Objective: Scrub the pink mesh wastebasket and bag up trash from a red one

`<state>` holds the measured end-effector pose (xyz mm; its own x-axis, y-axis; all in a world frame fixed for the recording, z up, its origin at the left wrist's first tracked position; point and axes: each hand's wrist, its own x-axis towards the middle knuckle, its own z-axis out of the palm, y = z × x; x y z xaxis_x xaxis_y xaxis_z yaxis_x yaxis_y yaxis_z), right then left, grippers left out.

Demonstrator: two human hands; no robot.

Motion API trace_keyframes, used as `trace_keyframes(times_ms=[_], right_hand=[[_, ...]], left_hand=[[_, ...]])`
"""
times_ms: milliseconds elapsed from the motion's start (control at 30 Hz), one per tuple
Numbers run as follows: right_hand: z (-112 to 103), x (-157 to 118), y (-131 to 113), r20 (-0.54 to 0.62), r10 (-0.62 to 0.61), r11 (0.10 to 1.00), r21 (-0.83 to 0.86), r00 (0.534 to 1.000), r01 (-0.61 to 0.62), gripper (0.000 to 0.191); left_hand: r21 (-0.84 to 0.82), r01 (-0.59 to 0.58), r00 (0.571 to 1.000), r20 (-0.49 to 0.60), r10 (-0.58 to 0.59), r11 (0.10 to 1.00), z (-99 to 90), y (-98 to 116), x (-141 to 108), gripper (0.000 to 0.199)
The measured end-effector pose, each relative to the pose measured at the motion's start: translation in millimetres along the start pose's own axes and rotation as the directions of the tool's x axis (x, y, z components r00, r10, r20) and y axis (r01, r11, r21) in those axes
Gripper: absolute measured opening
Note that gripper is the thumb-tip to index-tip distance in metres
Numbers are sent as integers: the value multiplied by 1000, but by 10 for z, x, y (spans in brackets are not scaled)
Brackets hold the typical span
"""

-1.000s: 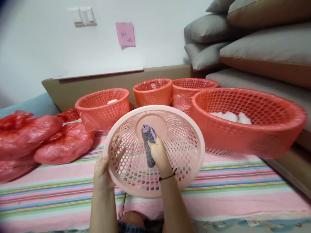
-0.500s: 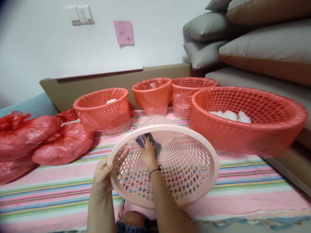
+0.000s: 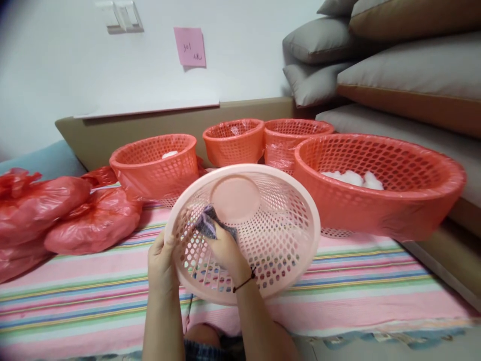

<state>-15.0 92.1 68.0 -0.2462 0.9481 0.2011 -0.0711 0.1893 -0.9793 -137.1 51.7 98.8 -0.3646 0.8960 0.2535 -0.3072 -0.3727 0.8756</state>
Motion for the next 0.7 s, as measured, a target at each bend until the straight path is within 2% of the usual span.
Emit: trace_keyframes(times_ms=[100,167,233,300,367,567,633,700], right_hand=[[-105,-281,-332,194,44,994,-106,980,-24,55],[-202,-430,-546,317,48,986,-167,947,6,55],[-291,-522,-723,466,6,981,-174,885,85,48],[-350,-565,-846,564,-29,971,-181,825,158,49],[-374,-582,-910,589,-23,951,-235,808,198,61],[-315,-641,-910,518,77,865,-459,852,201,80],[-284,-662,-902,505,114,829,-523,856,199,76],[-251,-674,-893,504,119,808,-550,856,212,65]], left_hand=[[-89,-5,995,-101,-4,996,97,41,12,46],[-145,3,989,-146,-24,989,123,63,20,48],[-172,5,985,-169,-34,985,126,79,23,48],[-188,15,982,-181,-49,982,125,94,22,48],[-208,36,979,-189,-76,977,134,110,19,48],[-253,46,960,-257,-113,966,136,107,41,46],[-265,76,949,-275,-151,961,104,83,58,48],[-267,106,941,-285,-183,958,67,54,73,50]])
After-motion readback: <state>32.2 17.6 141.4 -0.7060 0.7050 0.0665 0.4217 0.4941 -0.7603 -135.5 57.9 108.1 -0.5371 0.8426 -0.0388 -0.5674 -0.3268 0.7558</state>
